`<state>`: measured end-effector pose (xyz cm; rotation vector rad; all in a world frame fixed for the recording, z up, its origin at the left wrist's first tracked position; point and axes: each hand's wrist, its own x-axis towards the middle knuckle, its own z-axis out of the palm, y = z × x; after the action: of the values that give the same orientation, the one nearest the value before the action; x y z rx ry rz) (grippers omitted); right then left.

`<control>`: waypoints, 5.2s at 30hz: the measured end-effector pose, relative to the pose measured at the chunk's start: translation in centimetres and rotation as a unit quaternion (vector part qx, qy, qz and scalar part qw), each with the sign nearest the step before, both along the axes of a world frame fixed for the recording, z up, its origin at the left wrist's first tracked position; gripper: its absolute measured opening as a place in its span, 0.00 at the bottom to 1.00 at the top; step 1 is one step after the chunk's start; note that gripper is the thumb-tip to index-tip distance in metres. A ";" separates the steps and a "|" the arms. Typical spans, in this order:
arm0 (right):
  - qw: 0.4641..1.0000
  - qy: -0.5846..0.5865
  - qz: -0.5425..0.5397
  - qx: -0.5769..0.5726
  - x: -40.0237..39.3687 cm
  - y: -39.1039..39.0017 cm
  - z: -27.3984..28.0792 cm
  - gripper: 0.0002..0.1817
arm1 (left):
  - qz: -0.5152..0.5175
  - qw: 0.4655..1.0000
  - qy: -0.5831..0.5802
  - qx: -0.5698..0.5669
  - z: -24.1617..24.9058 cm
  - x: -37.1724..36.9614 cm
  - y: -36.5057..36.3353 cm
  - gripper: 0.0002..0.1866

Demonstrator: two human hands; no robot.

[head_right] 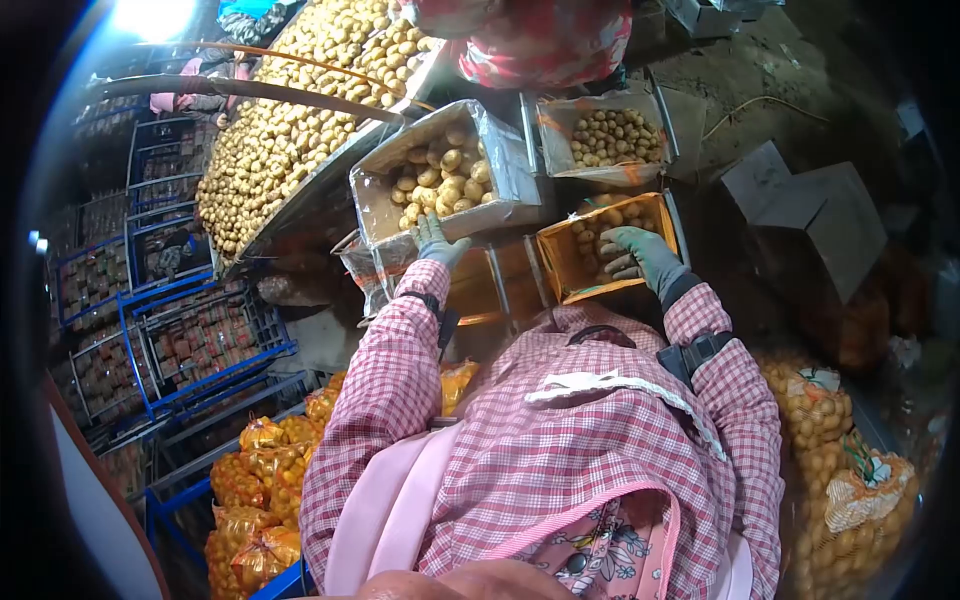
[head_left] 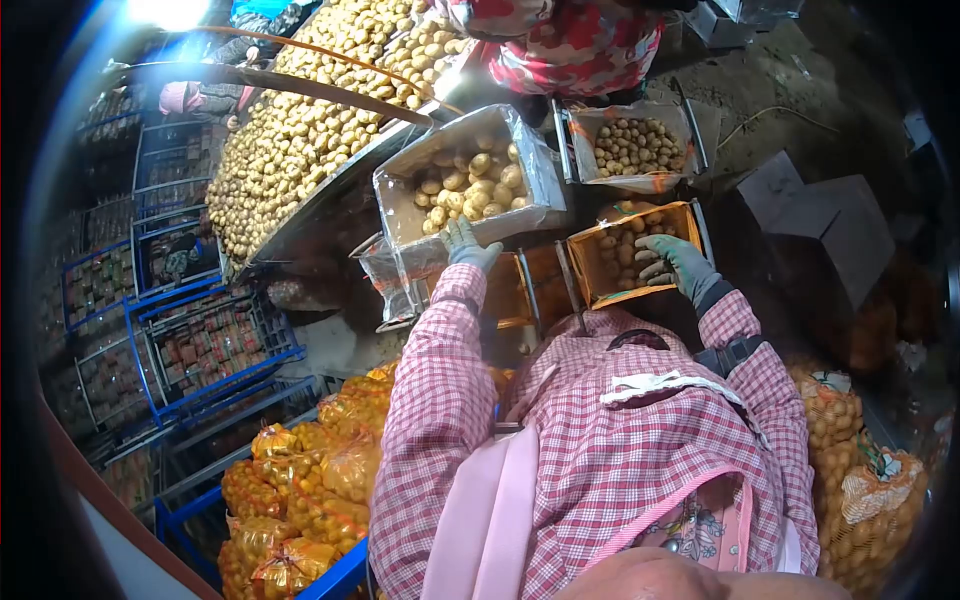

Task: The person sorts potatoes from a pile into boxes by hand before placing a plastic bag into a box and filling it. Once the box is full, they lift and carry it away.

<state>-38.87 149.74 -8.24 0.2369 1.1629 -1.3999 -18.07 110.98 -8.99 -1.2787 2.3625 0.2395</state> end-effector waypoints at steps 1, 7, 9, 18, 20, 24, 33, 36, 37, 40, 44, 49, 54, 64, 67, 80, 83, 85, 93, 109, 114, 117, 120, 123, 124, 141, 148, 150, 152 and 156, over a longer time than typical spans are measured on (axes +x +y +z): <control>1.000 -0.005 0.007 -0.012 0.0 -0.4 0.1 0.23 | 0.004 1.000 -0.001 0.003 0.2 0.0 0.1 0.66; 0.997 -0.014 0.073 -0.028 0.0 -7.2 -0.5 0.22 | -0.015 1.000 0.005 -0.002 -0.1 0.3 -0.3 0.60; 0.997 0.011 0.060 -0.057 0.6 -10.6 -1.5 0.23 | 0.027 0.995 0.074 0.062 1.4 0.5 -0.6 0.56; 0.992 0.111 0.053 0.021 -0.6 -26.2 -8.3 0.16 | 0.670 0.428 0.562 0.227 -1.1 6.8 -1.1 0.25; 0.982 0.187 -0.007 0.035 -1.1 -28.8 -6.3 0.12 | 0.674 0.282 0.592 0.339 -5.1 7.8 -4.0 0.16; 0.875 0.467 0.130 -0.013 1.6 -34.6 -1.4 0.14 | 0.626 0.314 0.646 0.305 -5.3 5.9 -6.7 0.06; 0.800 0.406 0.433 -0.092 2.2 -31.9 4.2 0.18 | 0.100 0.830 0.544 -0.071 3.7 5.7 -21.0 0.29; 0.914 0.318 0.252 -0.023 -1.9 -30.1 5.3 0.14 | 0.174 0.913 0.340 -0.141 1.2 6.5 -27.1 0.33; 0.915 0.326 0.237 0.002 -2.6 -29.9 5.2 0.12 | 0.242 0.922 0.295 -0.060 -1.1 6.7 -28.9 0.34; 0.936 0.297 0.184 0.042 -4.7 -29.4 4.7 0.10 | 0.304 0.861 0.405 -0.042 -3.7 3.6 -28.4 0.19; 0.957 0.261 0.117 0.046 -5.5 -28.5 2.5 0.10 | -0.053 0.914 0.401 -0.011 -0.9 -0.9 -17.2 0.12; 0.954 0.240 0.160 0.086 -6.1 -26.8 0.8 0.15 | -0.065 0.813 0.573 -0.086 2.9 -4.2 -19.5 0.22; 0.860 0.429 0.267 0.077 -3.6 -31.6 0.9 0.23 | -0.087 0.874 0.476 -0.049 -1.6 -8.3 -22.1 0.35; 0.923 0.312 0.196 -0.110 -2.1 -34.1 5.9 0.24 | -0.081 0.880 0.218 0.414 2.5 -2.5 -14.6 0.20; 0.956 0.272 0.101 0.046 -5.5 -31.3 3.4 0.22 | 0.010 0.820 0.531 0.215 2.5 2.2 -22.9 0.09; 0.506 0.623 0.533 0.267 -3.6 -34.6 -1.8 0.16 | 0.119 0.991 0.052 0.012 -2.3 5.1 -30.0 0.27; 0.615 0.581 0.434 0.309 -5.1 -33.7 -5.2 0.19 | 0.101 0.994 0.039 0.015 -1.4 4.9 -29.5 0.26; 0.605 0.583 0.459 0.290 -5.7 -33.2 -5.7 0.25 | 0.107 0.992 0.070 0.019 2.9 4.9 -27.0 0.26; 0.393 0.733 0.550 0.078 -7.4 -29.1 -2.6 0.14 | 0.045 0.994 0.103 -0.015 14.2 5.4 -25.7 0.22; 0.715 0.633 0.297 -0.004 -8.7 -15.0 20.8 0.17 | 0.154 0.905 0.351 0.184 29.5 10.3 -13.3 0.11; 0.621 0.681 0.387 0.034 -10.7 -7.2 22.7 0.15 | 0.117 0.917 0.328 0.196 28.9 5.7 -6.1 0.10; 0.628 0.647 0.422 0.095 -11.9 -2.5 22.3 0.11 | 0.116 0.904 0.341 0.231 26.3 4.0 -2.4 0.09; 0.690 0.586 0.392 0.165 -13.0 1.0 21.4 0.15 | 0.141 0.891 0.344 0.261 25.1 2.7 1.0 0.09; 0.743 0.529 0.360 0.195 -13.9 4.7 20.6 0.19 | 0.108 0.891 0.375 0.235 24.0 1.4 5.3 0.10; 0.723 0.562 0.347 0.203 -14.0 6.1 19.3 0.21 | 0.037 0.911 0.363 0.192 22.8 1.8 5.8 0.11; 0.714 0.553 0.405 0.139 -15.2 9.8 18.7 0.25 | 0.173 0.920 0.326 0.133 17.9 7.0 15.5 0.16; 0.716 0.573 0.381 0.117 -14.5 9.9 17.0 0.27 | 0.167 0.917 0.320 0.169 18.9 5.2 14.6 0.18; 0.725 0.571 0.367 0.117 -14.4 9.9 17.1 0.27 | 0.131 0.930 0.296 0.175 18.2 5.0 13.4 0.21; 0.725 0.560 0.380 0.126 -14.3 9.8 17.8 0.27 | 0.127 0.953 0.216 0.173 16.7 6.0 11.0 0.22; 0.727 0.547 0.386 0.153 -14.1 9.7 18.9 0.27 | 0.117 0.955 0.229 0.149 18.9 4.0 13.4 0.23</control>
<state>-52.92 159.43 10.65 -0.9120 2.1148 -0.4718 -14.11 124.38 9.89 -1.4677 2.4003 1.0263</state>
